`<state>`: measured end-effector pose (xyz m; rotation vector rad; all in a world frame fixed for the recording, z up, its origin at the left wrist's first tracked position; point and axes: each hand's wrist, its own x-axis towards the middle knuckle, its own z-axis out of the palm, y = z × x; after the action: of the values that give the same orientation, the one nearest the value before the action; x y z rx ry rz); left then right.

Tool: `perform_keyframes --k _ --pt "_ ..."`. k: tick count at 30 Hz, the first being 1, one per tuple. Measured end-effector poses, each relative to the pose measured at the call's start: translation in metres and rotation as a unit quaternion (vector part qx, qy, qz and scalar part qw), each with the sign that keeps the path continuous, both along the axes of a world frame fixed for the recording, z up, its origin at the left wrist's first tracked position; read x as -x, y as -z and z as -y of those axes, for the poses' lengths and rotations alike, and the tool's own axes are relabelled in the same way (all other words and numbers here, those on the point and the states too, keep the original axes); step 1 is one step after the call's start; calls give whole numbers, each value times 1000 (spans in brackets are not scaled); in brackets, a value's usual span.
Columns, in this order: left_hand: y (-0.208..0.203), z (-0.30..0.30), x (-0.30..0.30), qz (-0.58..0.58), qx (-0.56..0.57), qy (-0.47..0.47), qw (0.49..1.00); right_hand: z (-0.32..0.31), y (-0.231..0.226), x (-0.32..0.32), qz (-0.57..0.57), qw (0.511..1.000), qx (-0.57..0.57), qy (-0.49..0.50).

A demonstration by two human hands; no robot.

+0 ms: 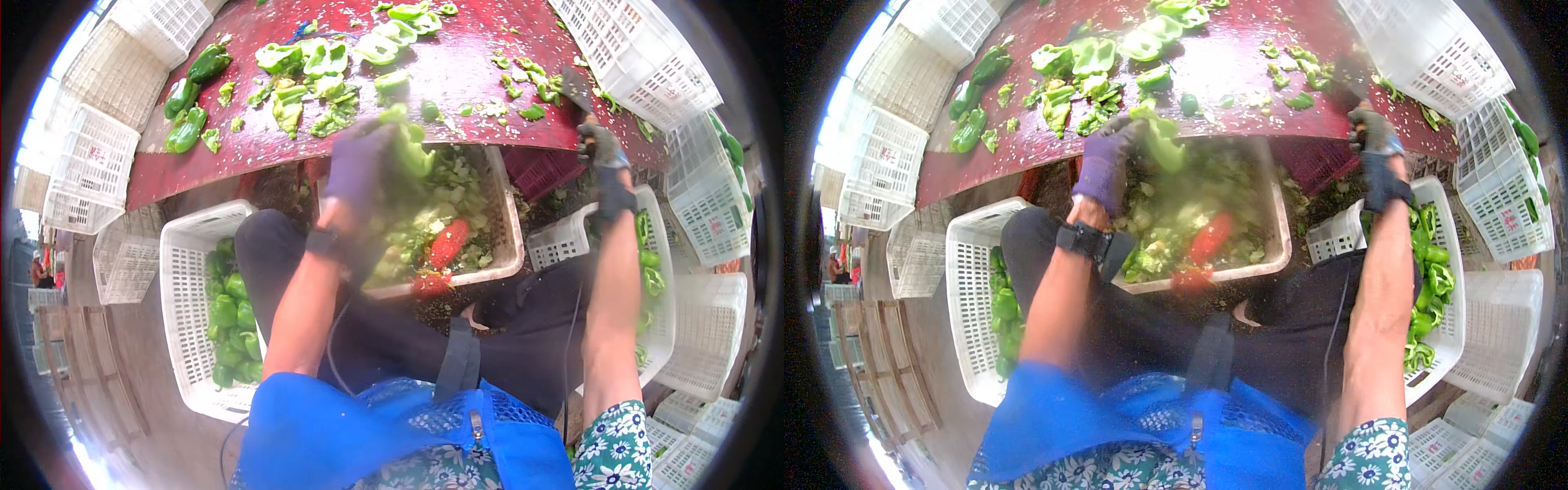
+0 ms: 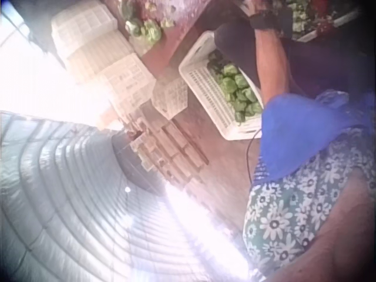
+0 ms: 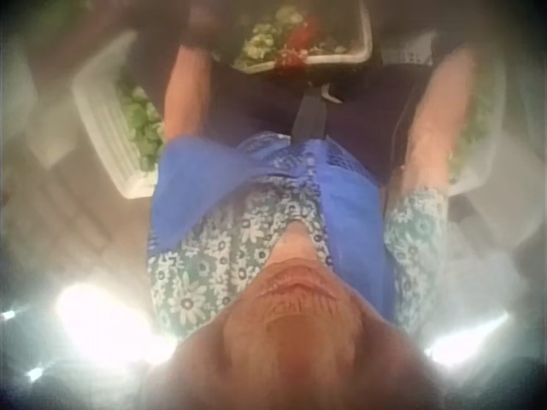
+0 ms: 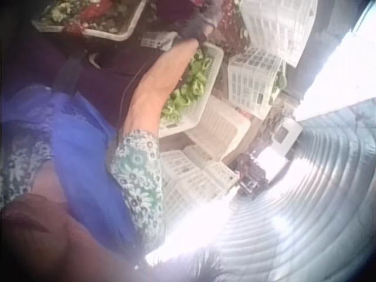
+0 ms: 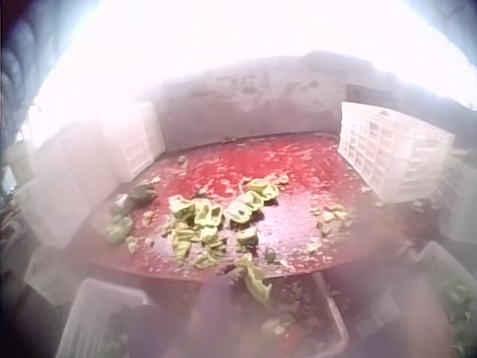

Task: Cleaning and chopping green peppers at a processing table with a cleaver.

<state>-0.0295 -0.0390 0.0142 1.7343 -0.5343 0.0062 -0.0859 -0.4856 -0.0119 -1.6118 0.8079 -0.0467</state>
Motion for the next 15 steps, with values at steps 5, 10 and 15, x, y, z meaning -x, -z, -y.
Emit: perform_keyframes --k 5,10,15 --pt "40 -13 -74 156 -174 -13 972 -82 -34 46 139 990 6 27" --pt "72 -26 -99 137 -191 -42 971 -225 -57 49 236 952 184 -69" --pt "85 -28 -108 42 -106 -54 992 -281 -55 34 179 908 343 -160"
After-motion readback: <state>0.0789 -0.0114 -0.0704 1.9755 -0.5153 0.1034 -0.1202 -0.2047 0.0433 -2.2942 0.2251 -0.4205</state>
